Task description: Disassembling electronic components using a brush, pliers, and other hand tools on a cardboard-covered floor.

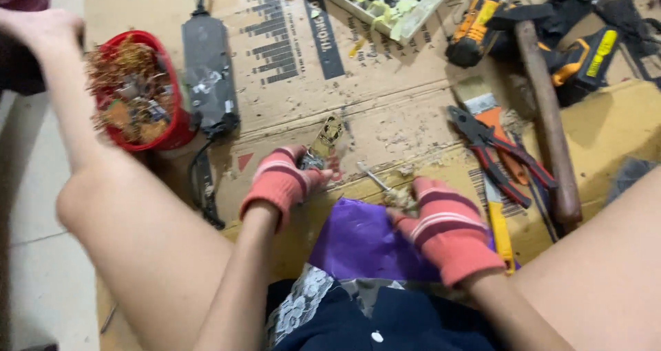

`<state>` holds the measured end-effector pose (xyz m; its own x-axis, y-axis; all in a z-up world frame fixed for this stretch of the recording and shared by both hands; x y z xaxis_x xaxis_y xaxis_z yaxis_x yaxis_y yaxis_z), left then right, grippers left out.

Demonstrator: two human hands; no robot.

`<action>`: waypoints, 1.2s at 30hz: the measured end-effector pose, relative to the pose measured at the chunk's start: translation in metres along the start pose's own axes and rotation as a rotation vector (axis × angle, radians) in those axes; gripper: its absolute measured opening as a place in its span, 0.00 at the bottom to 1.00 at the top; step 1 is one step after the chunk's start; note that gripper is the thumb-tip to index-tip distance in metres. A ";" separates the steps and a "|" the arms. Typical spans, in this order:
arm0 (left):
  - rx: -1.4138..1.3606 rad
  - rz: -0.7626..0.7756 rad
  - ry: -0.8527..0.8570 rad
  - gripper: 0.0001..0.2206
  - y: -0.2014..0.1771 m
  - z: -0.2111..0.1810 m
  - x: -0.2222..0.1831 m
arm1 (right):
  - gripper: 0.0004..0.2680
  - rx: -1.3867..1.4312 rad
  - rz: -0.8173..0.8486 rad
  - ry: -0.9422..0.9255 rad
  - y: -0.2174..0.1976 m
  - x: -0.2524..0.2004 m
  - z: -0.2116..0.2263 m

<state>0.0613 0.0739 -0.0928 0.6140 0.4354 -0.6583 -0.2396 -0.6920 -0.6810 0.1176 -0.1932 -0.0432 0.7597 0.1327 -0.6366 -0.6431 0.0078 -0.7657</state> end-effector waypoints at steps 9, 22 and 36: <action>0.030 -0.446 0.052 0.11 -0.050 0.000 0.000 | 0.21 0.029 0.104 -0.001 0.012 0.022 0.002; 0.055 -0.943 0.163 0.14 -0.018 -0.005 0.030 | 0.21 0.658 0.122 -0.061 0.000 0.027 0.046; -0.033 -0.791 0.055 0.21 -0.008 -0.004 0.033 | 0.19 0.591 0.144 -0.121 0.002 0.038 0.038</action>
<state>0.0866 0.0919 -0.1078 0.6294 0.7763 0.0341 0.3051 -0.2065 -0.9296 0.1417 -0.1510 -0.0655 0.6671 0.2845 -0.6885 -0.7096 0.5241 -0.4710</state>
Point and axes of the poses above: each hand's wrist, its own x-axis towards the middle knuckle, its own y-axis out of the palm, z = x × y, the point moved 9 cm from there along x, towards the middle knuckle, and after that the axes turned 6 degrees about y, right-handed, at the moved point
